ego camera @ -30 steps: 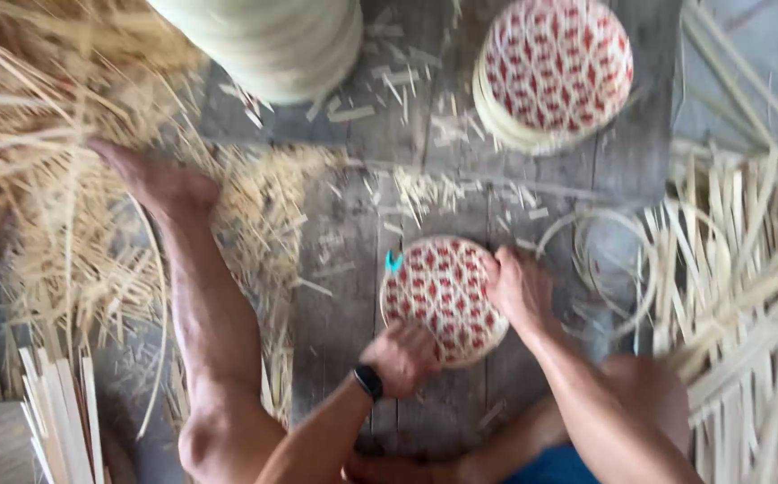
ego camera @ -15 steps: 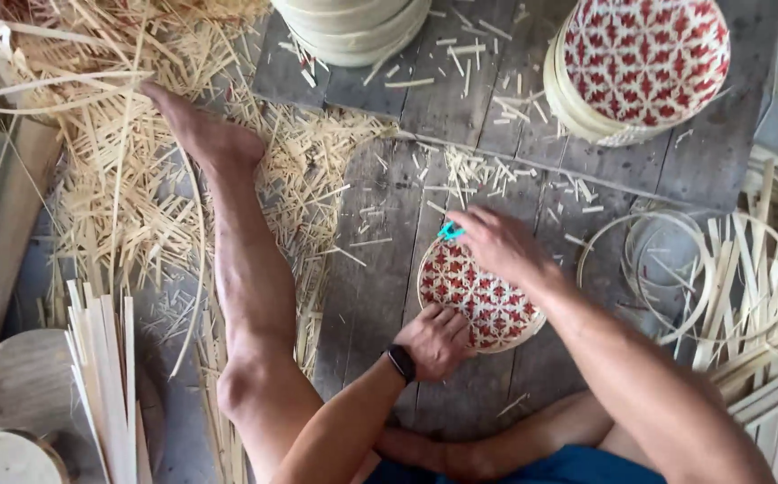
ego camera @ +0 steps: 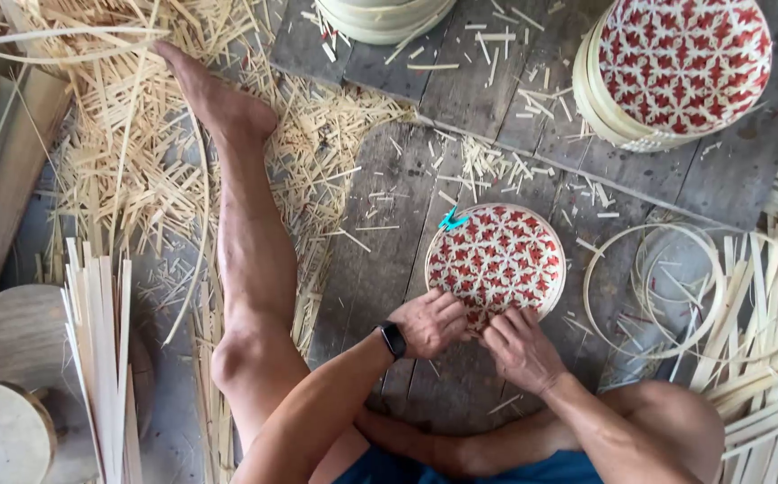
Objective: The person sits on the floor weaving a round bamboo tray, pressing and tucking bamboo strips along the rim to secure the woven pattern. They use a plastic clip to hold the work, rotate the tray, and press the woven surface flat with their hands.
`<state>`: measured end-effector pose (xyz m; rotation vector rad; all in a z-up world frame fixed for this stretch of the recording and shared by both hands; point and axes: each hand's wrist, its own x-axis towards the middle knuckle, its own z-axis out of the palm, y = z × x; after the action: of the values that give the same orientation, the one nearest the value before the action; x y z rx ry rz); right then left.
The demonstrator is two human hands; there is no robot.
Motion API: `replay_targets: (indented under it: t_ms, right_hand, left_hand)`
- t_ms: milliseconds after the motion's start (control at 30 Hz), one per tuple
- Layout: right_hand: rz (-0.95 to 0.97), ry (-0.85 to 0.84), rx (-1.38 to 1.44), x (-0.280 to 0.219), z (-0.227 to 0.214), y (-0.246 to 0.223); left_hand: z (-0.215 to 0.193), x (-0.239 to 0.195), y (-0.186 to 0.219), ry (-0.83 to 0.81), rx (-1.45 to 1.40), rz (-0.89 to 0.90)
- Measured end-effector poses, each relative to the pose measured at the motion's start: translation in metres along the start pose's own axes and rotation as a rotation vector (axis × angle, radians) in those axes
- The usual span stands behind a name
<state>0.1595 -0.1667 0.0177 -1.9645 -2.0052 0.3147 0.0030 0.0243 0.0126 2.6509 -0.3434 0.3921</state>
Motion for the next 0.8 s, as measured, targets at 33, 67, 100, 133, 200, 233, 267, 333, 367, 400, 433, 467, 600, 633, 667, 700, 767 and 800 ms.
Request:
replay_targets:
  t_ms: [33, 67, 100, 133, 200, 233, 267, 333, 367, 400, 433, 467, 600, 633, 667, 700, 767, 800]
  right_hand:
    - [-0.001, -0.001, 0.005, -0.001, 0.008, 0.002]
    - [0.008, 0.019, -0.013, -0.002, 0.018, 0.005]
    - [0.022, 0.032, -0.027, -0.007, 0.027, 0.005]
    - [0.025, 0.025, -0.019, -0.006, 0.026, 0.005]
    - [0.078, 0.034, -0.021, -0.003, 0.024, 0.001]
    - [0.080, 0.035, -0.018, 0.002, 0.022, 0.002]
    - [0.080, 0.040, 0.000, 0.006, 0.019, 0.002]
    - [0.085, 0.045, 0.014, 0.005, 0.014, 0.002]
    - [0.070, 0.033, 0.047, 0.003, 0.015, 0.006]
    - [0.054, 0.021, 0.079, 0.000, 0.015, 0.009]
    - [0.055, 0.032, 0.075, 0.008, 0.002, 0.013]
    - [0.057, 0.011, 0.140, 0.015, -0.011, 0.018]
    - [0.117, -0.045, 0.310, 0.008, -0.044, 0.008]
    - [0.128, -0.044, 0.309, 0.005, -0.042, 0.011]
    - [0.127, -0.032, 0.320, 0.003, -0.040, 0.015]
    - [0.119, -0.017, 0.331, 0.003, -0.038, 0.018]
    - [0.145, -0.035, 0.369, 0.003, -0.036, 0.020]
    - [0.165, -0.056, 0.410, 0.003, -0.036, 0.021]
  left_hand:
    - [0.001, 0.001, -0.003, -0.003, -0.001, -0.003]
    - [0.004, 0.001, -0.006, -0.026, 0.012, -0.015]
    - [0.008, 0.001, -0.005, -0.049, 0.017, -0.028]
    - [0.011, 0.002, -0.007, -0.053, 0.008, -0.032]
    - [0.014, 0.002, -0.011, -0.074, 0.021, -0.005]
    - [0.015, 0.002, -0.014, -0.077, 0.020, -0.005]
    - [0.015, 0.002, -0.016, -0.083, 0.014, 0.000]
    - [0.016, 0.002, -0.015, -0.087, 0.006, 0.010]
    - [0.014, 0.003, -0.014, -0.080, 0.004, 0.003]
    - [0.013, 0.004, -0.013, -0.074, 0.002, -0.004]
    - [0.014, 0.005, -0.019, -0.075, 0.010, 0.004]
    - [0.015, 0.006, -0.025, -0.044, 0.047, 0.012]
    - [0.008, 0.000, -0.009, -0.072, 0.012, -0.052]
    - [0.006, 0.001, -0.006, -0.073, 0.005, -0.043]
    - [0.004, 0.003, -0.003, -0.107, -0.015, -0.076]
    - [0.000, 0.005, -0.002, -0.140, -0.028, -0.112]
    - [0.001, 0.005, 0.004, -0.156, -0.015, -0.129]
    - [0.001, 0.005, 0.006, -0.172, -0.001, -0.151]
